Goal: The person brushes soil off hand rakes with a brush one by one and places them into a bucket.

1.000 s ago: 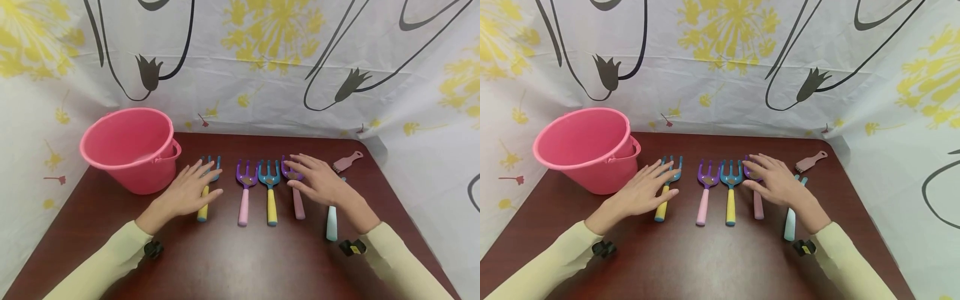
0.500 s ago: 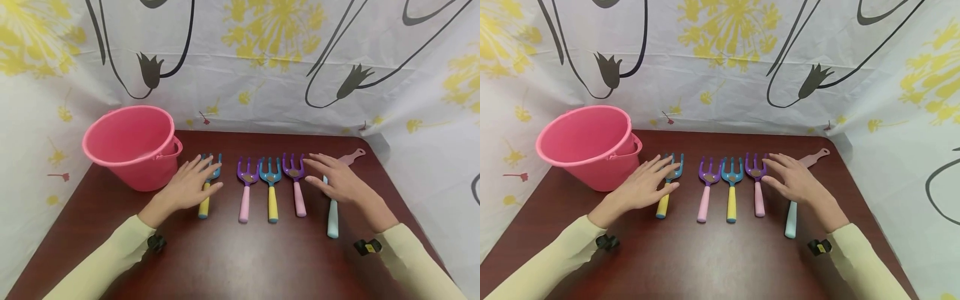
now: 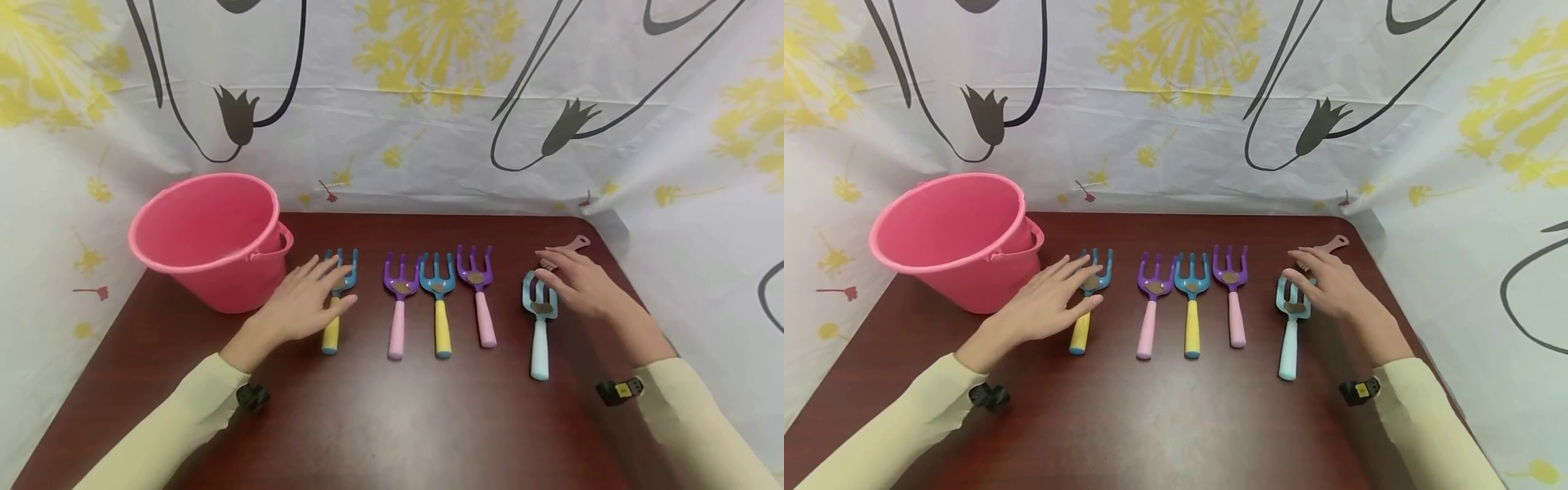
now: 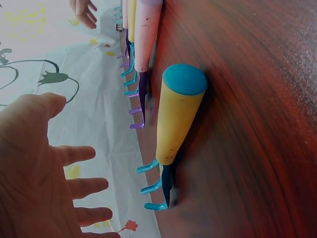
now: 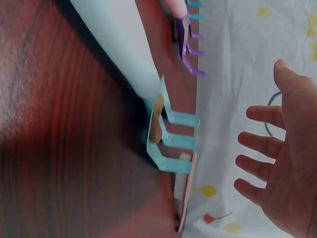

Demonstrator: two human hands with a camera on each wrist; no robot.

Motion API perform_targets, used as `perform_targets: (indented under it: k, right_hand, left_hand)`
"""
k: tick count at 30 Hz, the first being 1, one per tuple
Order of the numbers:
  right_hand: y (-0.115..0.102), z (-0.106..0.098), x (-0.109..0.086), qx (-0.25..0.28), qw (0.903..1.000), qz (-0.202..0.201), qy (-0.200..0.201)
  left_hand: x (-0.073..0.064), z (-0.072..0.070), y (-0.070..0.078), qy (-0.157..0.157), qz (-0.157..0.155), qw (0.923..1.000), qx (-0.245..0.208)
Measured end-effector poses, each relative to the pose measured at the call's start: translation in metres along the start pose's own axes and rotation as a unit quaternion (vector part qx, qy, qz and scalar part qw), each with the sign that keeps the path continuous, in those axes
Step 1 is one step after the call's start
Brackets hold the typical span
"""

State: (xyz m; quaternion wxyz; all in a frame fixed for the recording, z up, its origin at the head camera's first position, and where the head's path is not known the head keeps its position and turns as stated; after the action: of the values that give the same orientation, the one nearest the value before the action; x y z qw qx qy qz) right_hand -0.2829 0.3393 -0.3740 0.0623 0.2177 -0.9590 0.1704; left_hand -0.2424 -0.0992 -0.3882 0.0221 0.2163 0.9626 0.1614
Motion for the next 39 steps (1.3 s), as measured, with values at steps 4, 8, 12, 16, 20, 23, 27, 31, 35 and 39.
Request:
perform_targets:
  k: [4, 8, 12, 16, 20, 23, 27, 31, 35, 39]
  right_hand:
    - [0.012, -0.005, 0.004, 0.014, 0.9999, -0.004, 0.008]
    - [0.026, -0.012, 0.008, 0.002, 0.9988, -0.027, 0.041]
    - [0.046, -0.011, 0.009, -0.019, 0.9986, -0.021, 0.045]
    - [0.065, -0.004, 0.01, -0.027, 0.9994, 0.003, 0.02]
    - [0.088, 0.002, 0.011, -0.04, 0.9988, 0.029, -0.001]
    - [0.1, 0.002, 0.012, -0.047, 0.9981, 0.04, 0.005]
    - [0.111, 0.001, 0.013, -0.052, 0.997, 0.056, 0.009]
    - [0.115, -0.001, 0.015, -0.065, 0.9964, 0.051, 0.018]
    - [0.119, -0.002, 0.018, -0.084, 0.9953, 0.045, 0.019]
    - [0.125, 0.001, 0.022, -0.103, 0.9933, 0.052, -0.009]
  left_hand:
    - [-0.003, 0.0, -0.001, 0.003, -0.006, 1.0, 0.002]
    - [-0.006, 0.003, -0.003, 0.0, -0.013, 0.9999, -0.005]
    - [-0.01, 0.005, -0.004, -0.004, -0.019, 0.9998, -0.009]
    - [-0.013, 0.004, -0.006, 0.005, -0.021, 0.9998, -0.003]
    - [-0.016, 0.003, -0.006, 0.019, -0.026, 0.9995, 0.004]
    - [-0.018, 0.004, -0.004, 0.026, -0.03, 0.9992, 0.008]
    - [-0.02, 0.004, -0.002, 0.032, -0.034, 0.9988, 0.015]
    - [-0.021, 0.004, -0.001, 0.038, -0.034, 0.9985, 0.018]
    - [-0.021, 0.005, -0.001, 0.038, -0.034, 0.9985, 0.02]
    - [-0.022, 0.007, 0.0, 0.037, -0.031, 0.9986, 0.022]
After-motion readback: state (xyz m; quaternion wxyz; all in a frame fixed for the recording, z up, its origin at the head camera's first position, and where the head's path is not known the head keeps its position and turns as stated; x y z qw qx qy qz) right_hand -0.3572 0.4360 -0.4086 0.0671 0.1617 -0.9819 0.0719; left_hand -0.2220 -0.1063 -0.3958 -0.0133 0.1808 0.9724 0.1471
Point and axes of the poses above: each hand's wrist, its own x-axis towards the middle knuckle, its own z-axis out of the palm, y = z × x, the point moved 9 cm from there along x, towards the middle knuckle, and after that the axes turned 3 degrees about y, right-handed, at the moved point
